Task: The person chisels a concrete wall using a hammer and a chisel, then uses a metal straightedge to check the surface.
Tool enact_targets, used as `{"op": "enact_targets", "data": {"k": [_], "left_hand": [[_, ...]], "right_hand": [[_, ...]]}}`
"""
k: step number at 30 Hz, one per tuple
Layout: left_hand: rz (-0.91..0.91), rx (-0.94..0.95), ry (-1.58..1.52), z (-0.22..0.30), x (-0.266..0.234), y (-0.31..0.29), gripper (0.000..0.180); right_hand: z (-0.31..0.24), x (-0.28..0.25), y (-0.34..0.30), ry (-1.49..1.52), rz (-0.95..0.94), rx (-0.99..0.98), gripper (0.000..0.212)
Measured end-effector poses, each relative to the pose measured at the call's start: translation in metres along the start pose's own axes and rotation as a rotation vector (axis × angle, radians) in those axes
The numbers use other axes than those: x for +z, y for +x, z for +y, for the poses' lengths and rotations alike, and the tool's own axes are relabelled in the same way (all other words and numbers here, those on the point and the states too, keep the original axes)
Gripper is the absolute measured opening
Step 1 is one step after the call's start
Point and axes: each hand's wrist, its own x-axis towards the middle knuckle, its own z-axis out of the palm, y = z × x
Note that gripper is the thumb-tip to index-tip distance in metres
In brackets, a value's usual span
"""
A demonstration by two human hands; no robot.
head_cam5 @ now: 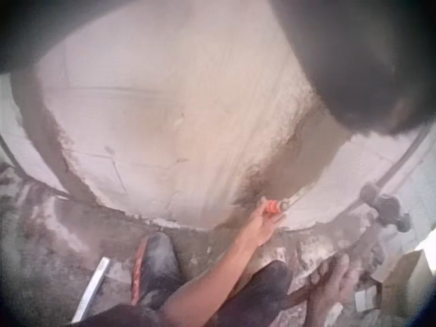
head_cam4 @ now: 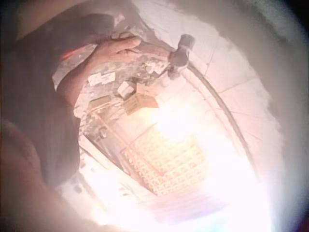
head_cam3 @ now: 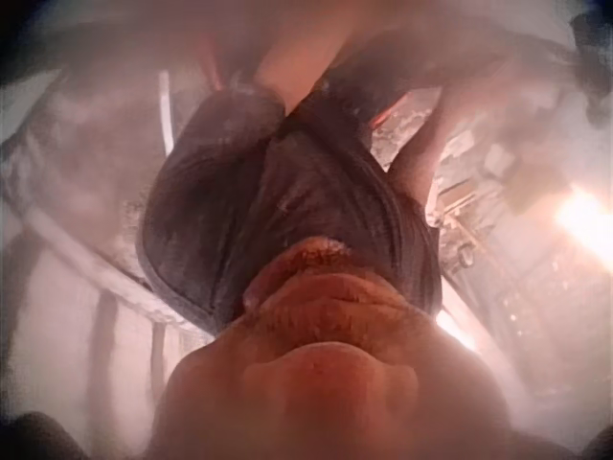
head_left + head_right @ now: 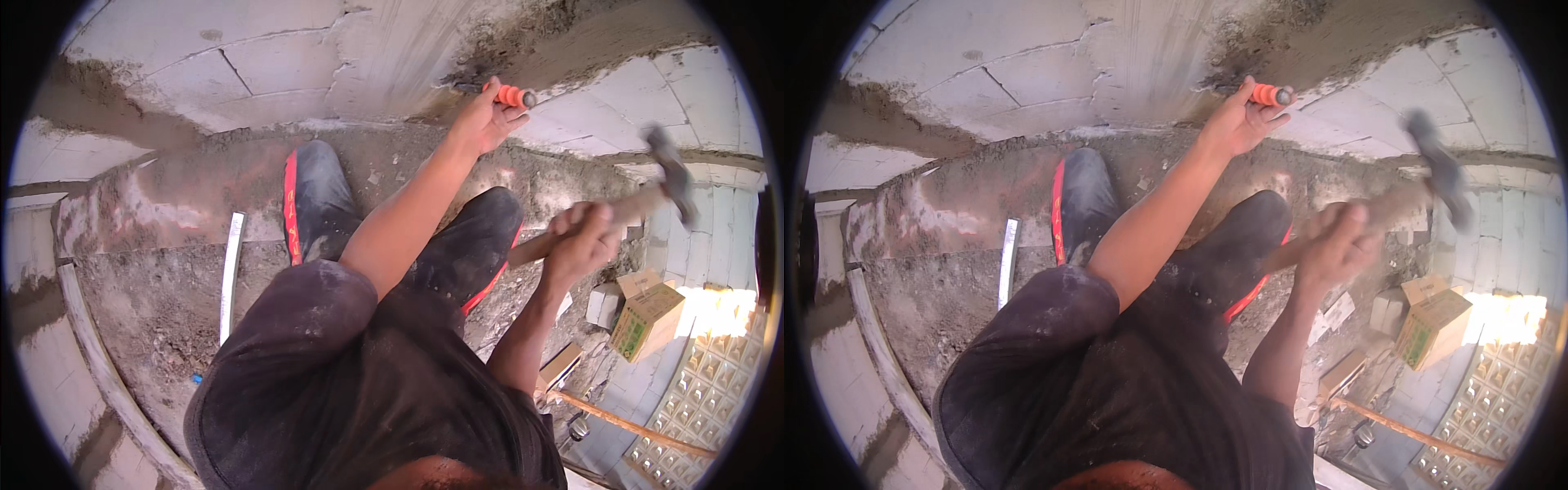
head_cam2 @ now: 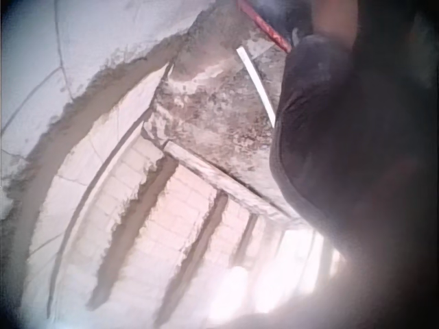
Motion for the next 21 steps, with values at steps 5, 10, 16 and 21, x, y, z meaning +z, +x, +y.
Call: {"op": "enact_targets", "data": {"k": [5, 10, 16, 21], "left_hand": [[0.065, 0.005, -0.008, -0.004, 0.007, 0.003, 0.042], [0.060, 0.026, -0.039, 0.002, -0.004, 0.006, 0.041], [0.024, 0.006, -0.021, -0.004, -0.005, 0.003, 0.041], [-0.033, -0.042, -0.029, 0.002, -0.017, -0.008, 0.044]], "right_hand": [[0.064, -0.006, 0.004, -0.380, -0.177, -0.039, 0.022], [0.013, 0.006, -0.002, -0.032, -0.133, 0.116, 0.015], [0.082, 0.009, -0.002, -0.746, -0.285, -0.213, 0.018], [0.028, -0.005, -0.019, -0.172, -0.300, 0.233, 0.023]]}}
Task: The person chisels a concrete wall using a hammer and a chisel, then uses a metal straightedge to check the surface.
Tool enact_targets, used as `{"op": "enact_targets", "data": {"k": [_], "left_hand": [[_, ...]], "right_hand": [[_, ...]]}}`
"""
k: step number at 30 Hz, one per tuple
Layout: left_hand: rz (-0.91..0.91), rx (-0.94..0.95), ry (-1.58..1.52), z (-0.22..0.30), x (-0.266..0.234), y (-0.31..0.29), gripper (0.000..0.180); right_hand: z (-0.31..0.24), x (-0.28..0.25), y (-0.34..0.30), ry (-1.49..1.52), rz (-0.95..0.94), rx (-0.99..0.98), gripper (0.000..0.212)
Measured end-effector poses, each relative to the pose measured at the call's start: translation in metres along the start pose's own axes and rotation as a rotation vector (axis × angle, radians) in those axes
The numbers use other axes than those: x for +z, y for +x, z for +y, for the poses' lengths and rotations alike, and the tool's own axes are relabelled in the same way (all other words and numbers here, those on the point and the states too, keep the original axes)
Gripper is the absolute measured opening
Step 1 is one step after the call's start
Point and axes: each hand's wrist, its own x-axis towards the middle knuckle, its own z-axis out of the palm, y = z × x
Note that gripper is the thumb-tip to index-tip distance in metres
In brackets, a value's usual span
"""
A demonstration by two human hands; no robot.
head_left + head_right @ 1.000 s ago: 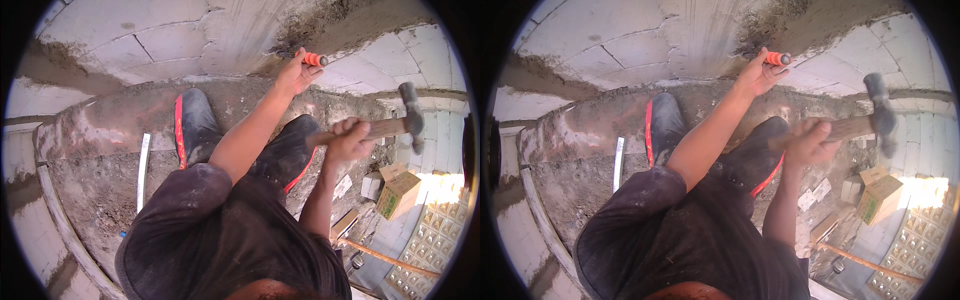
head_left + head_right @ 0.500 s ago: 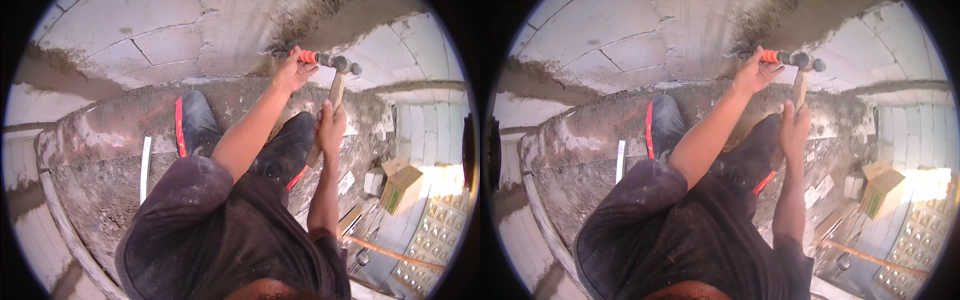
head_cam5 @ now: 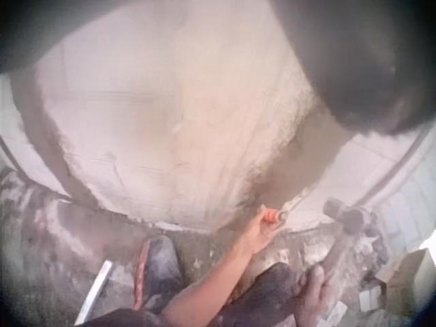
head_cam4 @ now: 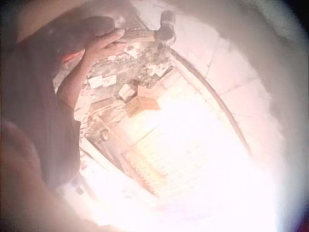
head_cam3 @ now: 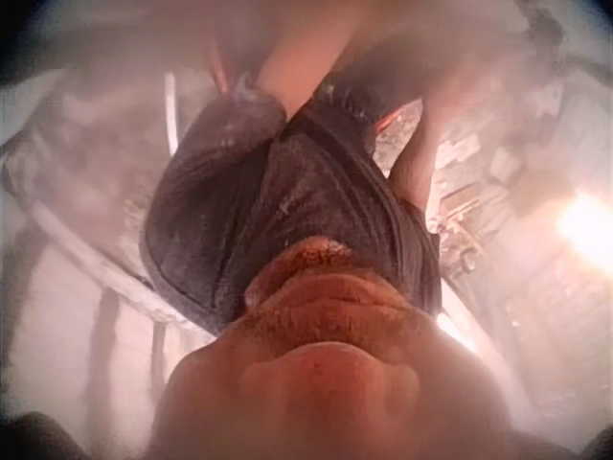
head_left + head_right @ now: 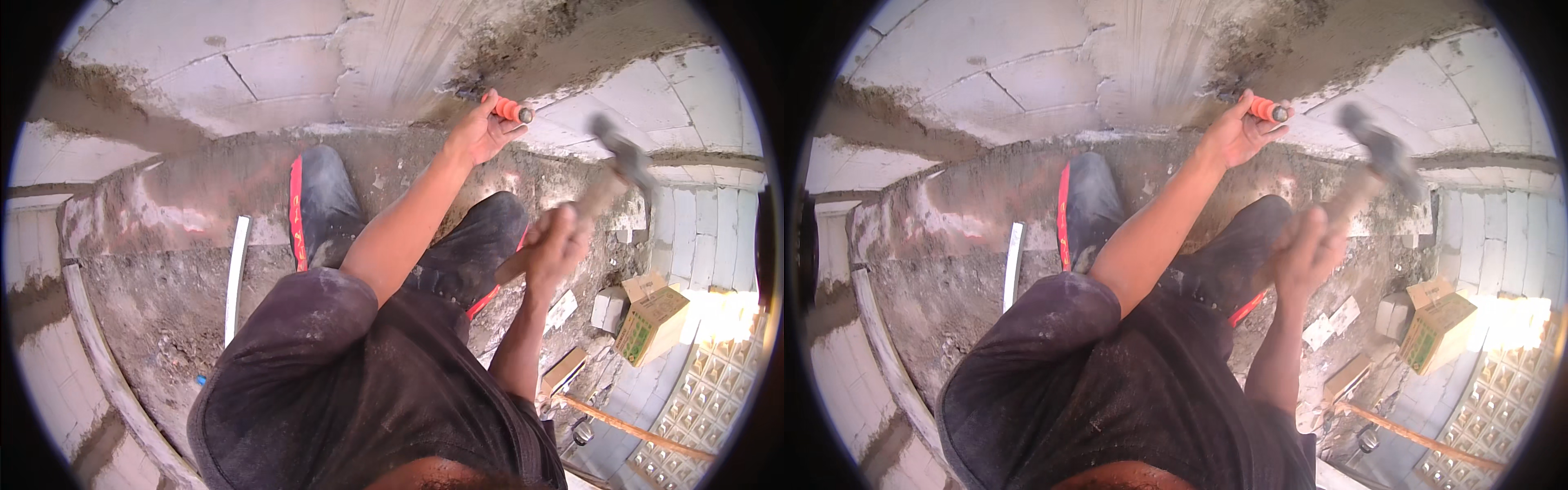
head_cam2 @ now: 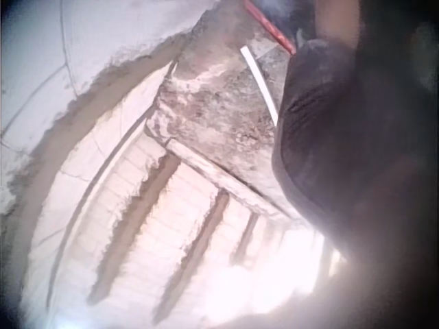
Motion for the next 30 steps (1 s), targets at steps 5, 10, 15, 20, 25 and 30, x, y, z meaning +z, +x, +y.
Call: {"op": "enact_targets", "data": {"k": [5, 10, 15, 20, 25, 30], "left_hand": [[-0.040, 0.002, 0.024, -0.001, 0.001, 0.003, 0.047], [-0.021, 0.027, -0.023, 0.005, -0.010, 0.009, 0.049], [-0.031, 0.007, -0.002, -0.001, -0.009, 0.004, 0.043], [-0.191, -0.021, -0.102, -0.005, -0.042, 0.006, 0.042], [-0.089, 0.028, 0.075, -0.002, -0.011, -0.004, 0.043], [-0.311, 0.003, -0.159, 0.002, -0.045, 0.020, 0.048]], "right_hand": [[0.046, 0.011, 0.014, -0.076, 0.336, -0.589, 0.024], [0.002, 0.007, 0.013, -0.208, 0.027, 0.138, 0.019], [-0.003, 0.002, 0.011, 0.266, 0.211, -0.454, 0.019], [0.051, 0.013, 0.012, -0.492, -0.001, -0.125, 0.021], [-0.014, 0.008, -0.002, 0.097, 0.133, -0.356, 0.020], [0.040, 0.026, 0.013, -0.271, 0.132, -0.298, 0.023]]}}
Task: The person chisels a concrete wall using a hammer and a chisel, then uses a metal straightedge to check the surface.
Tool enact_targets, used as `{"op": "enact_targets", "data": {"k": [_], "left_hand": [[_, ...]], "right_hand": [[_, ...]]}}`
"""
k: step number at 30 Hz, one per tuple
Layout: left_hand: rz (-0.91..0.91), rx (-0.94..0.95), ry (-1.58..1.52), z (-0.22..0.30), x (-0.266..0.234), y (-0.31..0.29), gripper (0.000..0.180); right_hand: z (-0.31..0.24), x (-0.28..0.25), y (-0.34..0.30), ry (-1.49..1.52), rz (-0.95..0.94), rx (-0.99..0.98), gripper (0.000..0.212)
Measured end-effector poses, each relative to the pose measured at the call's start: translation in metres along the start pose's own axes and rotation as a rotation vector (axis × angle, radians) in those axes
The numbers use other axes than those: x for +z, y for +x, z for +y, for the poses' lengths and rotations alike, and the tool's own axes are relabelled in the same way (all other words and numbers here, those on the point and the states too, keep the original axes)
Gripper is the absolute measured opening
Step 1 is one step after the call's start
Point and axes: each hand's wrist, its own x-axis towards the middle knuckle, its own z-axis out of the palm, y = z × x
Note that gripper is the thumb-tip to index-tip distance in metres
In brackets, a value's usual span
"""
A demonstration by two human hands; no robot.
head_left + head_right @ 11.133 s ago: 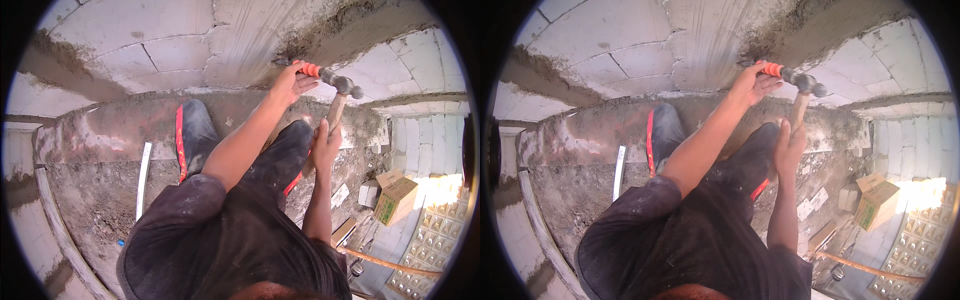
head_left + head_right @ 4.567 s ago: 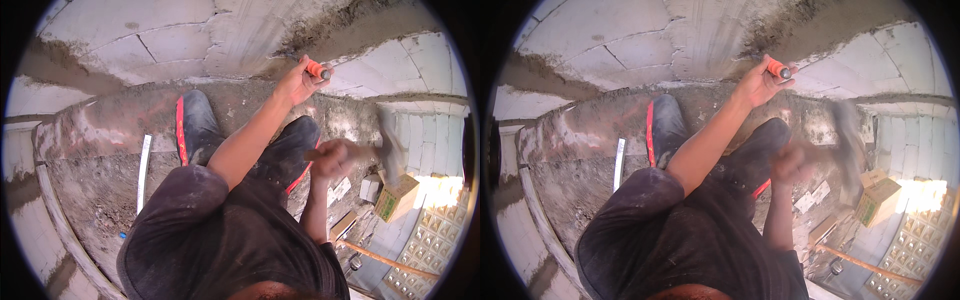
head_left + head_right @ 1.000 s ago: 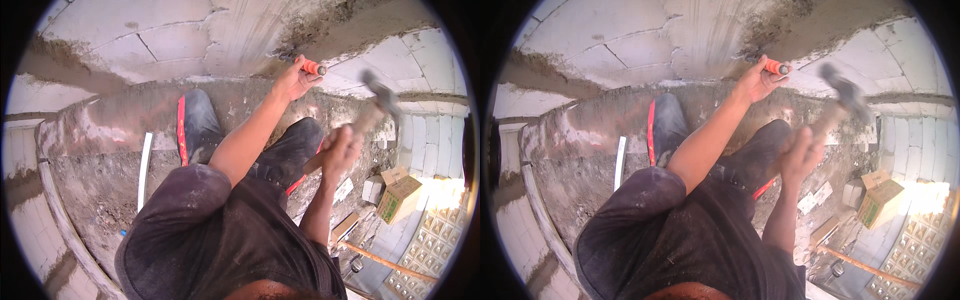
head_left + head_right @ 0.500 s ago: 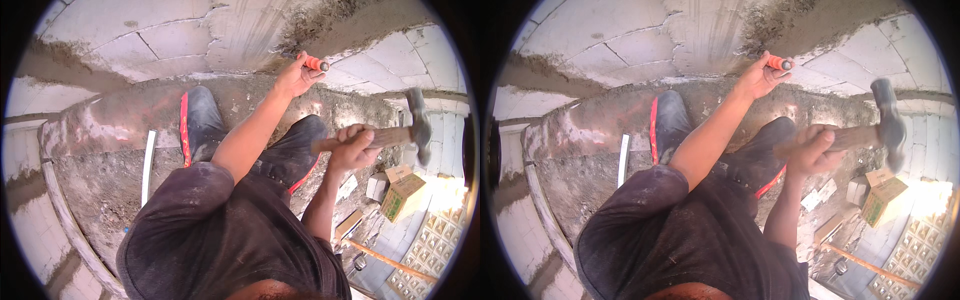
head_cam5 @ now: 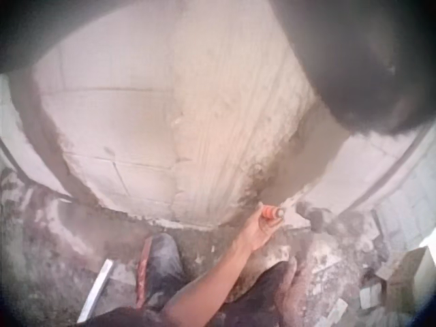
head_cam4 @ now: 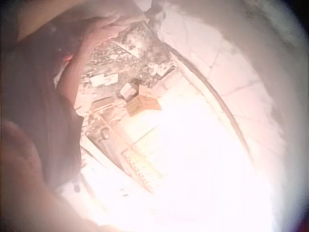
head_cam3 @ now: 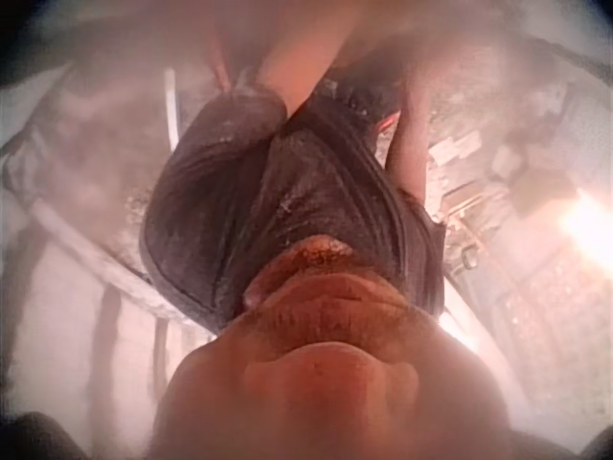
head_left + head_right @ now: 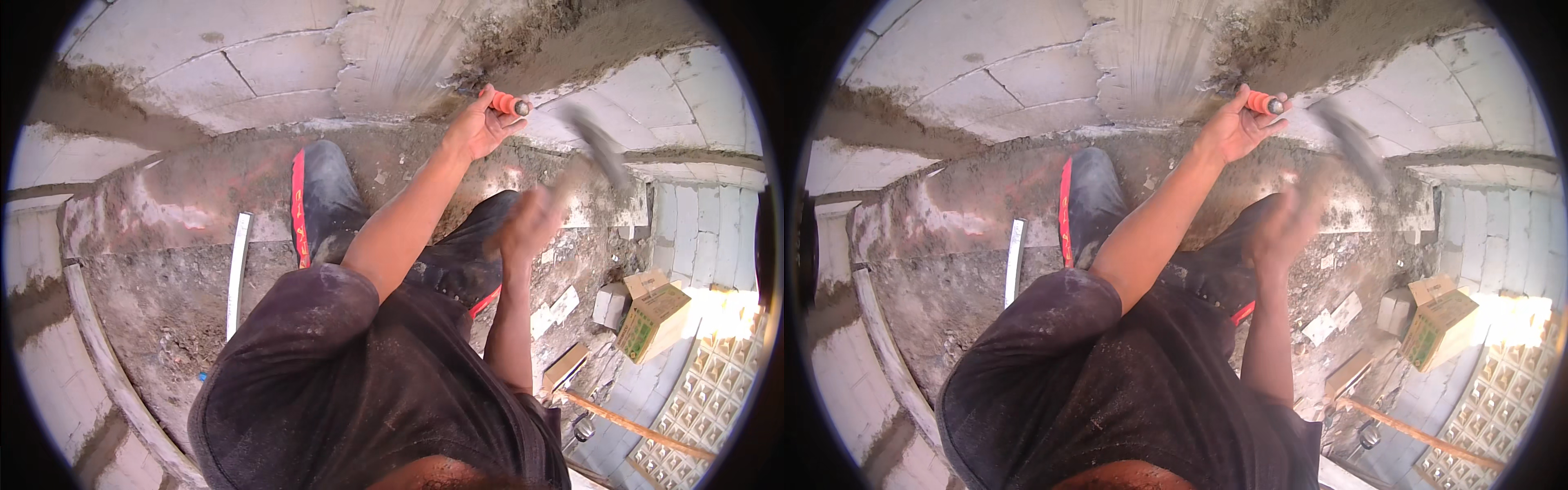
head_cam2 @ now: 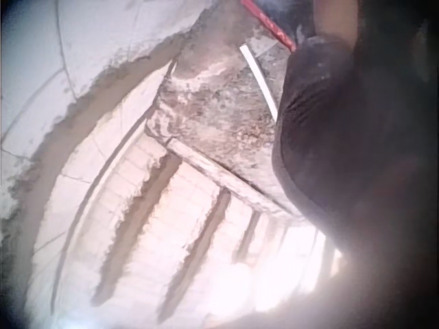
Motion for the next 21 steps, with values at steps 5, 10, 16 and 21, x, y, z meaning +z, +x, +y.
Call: {"op": "enact_targets", "data": {"k": [5, 10, 16, 21], "left_hand": [[0.302, 0.027, 0.096, -0.008, 0.033, -0.006, 0.048], [0.275, 0.022, 0.159, -0.005, 0.043, -0.014, 0.045], [0.281, 0.009, 0.128, -0.007, 0.030, -0.018, 0.044], [0.228, 0.014, 0.145, -0.005, 0.039, -0.019, 0.042]], "right_hand": [[-0.038, -0.022, -0.003, 0.248, -0.059, 0.352, 0.023], [-0.022, -0.015, 0.000, 0.506, 0.165, -0.175, 0.025], [-0.023, -0.018, -0.008, 0.246, -0.091, 0.505, 0.024], [-0.042, -0.022, -0.002, 0.525, 0.162, -0.121, 0.025]]}}
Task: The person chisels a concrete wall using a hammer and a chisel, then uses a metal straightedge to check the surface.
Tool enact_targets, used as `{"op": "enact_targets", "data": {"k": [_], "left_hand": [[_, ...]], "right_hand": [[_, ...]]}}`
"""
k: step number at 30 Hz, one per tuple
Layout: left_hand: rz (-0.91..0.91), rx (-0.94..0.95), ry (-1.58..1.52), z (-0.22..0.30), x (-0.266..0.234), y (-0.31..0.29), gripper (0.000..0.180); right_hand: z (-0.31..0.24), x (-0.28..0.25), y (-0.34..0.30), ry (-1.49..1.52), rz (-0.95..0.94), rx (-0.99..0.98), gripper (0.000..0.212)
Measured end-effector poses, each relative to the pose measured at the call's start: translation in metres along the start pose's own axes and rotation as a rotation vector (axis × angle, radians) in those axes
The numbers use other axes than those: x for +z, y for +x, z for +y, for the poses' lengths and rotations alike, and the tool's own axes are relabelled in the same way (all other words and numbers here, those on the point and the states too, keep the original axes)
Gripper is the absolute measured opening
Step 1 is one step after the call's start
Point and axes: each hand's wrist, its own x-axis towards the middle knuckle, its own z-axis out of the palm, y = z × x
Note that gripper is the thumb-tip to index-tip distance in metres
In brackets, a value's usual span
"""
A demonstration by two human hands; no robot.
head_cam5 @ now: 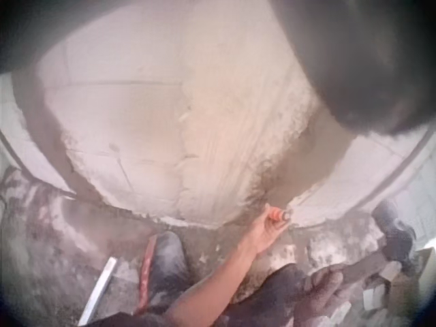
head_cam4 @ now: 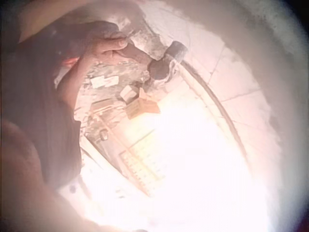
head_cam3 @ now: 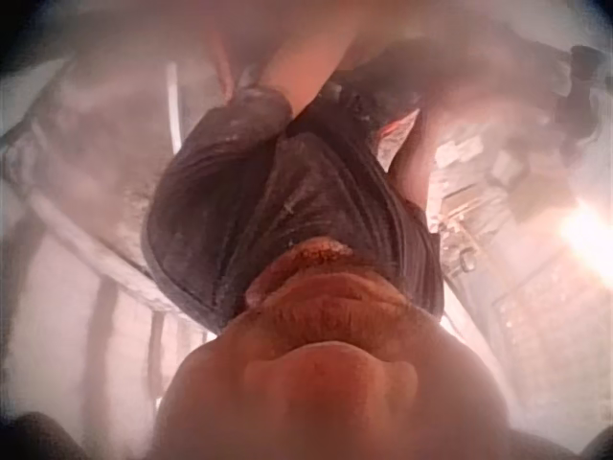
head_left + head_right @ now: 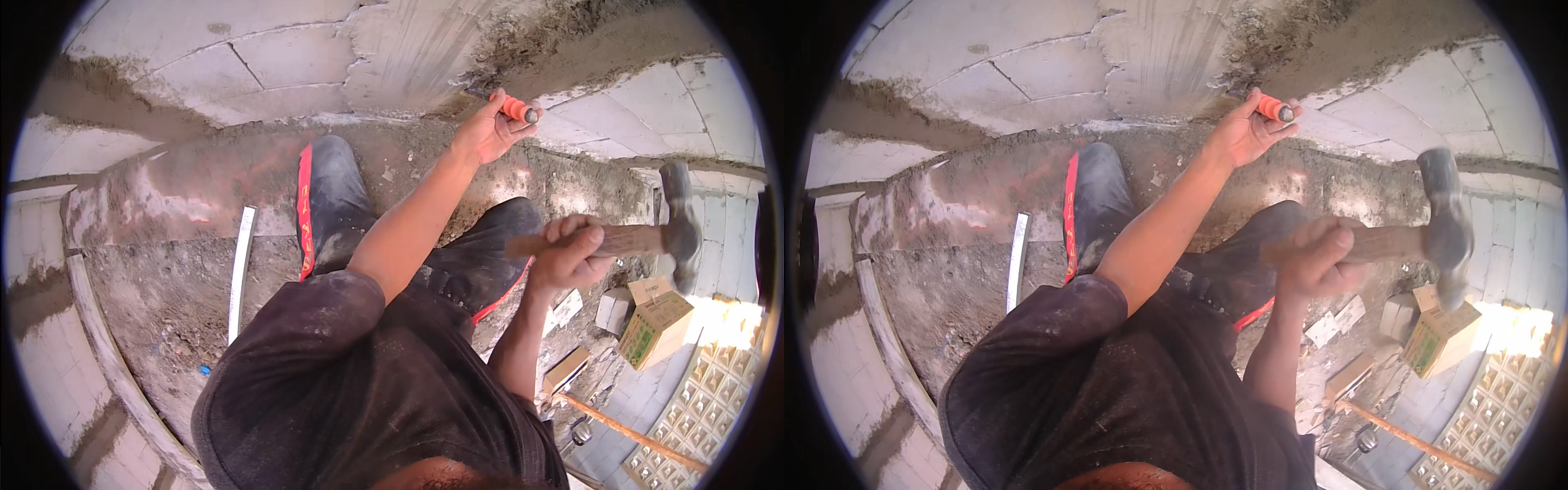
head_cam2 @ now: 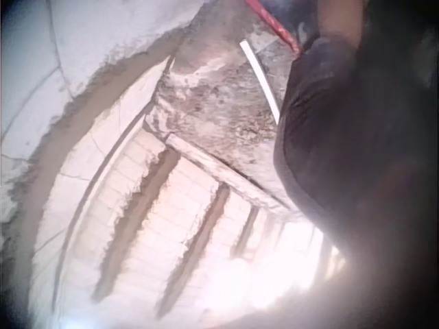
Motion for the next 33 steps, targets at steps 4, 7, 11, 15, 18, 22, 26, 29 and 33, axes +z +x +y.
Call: {"op": "enact_targets", "data": {"k": [4, 7, 11, 15, 18, 22, 26, 29, 33], "left_hand": [[0.012, 0.000, -0.092, -0.001, -0.019, 0.009, 0.042], [0.078, -0.006, -0.058, -0.006, -0.007, 0.008, 0.042], [0.011, 0.029, -0.019, -0.002, -0.017, 0.009, 0.041], [0.017, -0.003, -0.049, -0.004, -0.017, 0.009, 0.041], [0.105, -0.029, -0.047, 0.000, -0.024, 0.013, 0.041], [0.023, -0.022, -0.023, 0.001, -0.022, 0.001, 0.041], [0.007, -0.048, -0.048, 0.004, -0.020, 0.002, 0.037], [0.274, 0.106, -0.225, 0.012, -0.061, -0.002, 0.033], [0.514, -0.003, -0.045, 0.019, -0.096, -0.050, 0.030]], "right_hand": [[0.048, -0.007, -0.009, -0.637, -0.229, 0.130, 0.022], [0.014, -0.002, -0.001, -0.316, -0.143, 0.554, 0.019], [0.000, 0.006, -0.001, -0.030, -0.058, 0.166, 0.022], [0.082, -0.010, -0.016, -0.722, -0.303, 0.289, 0.019], [0.032, -0.001, -0.012, -0.402, -0.171, 0.545, 0.020], [0.012, 0.006, -0.011, -0.118, -0.038, 0.180, 0.026], [0.067, -0.003, -0.024, -0.383, -0.171, 0.120, 0.022], [0.052, 0.003, -0.043, -0.502, -0.263, 0.571, 0.018], [0.015, -0.010, -0.045, -0.219, -0.144, 0.652, 0.017]]}}
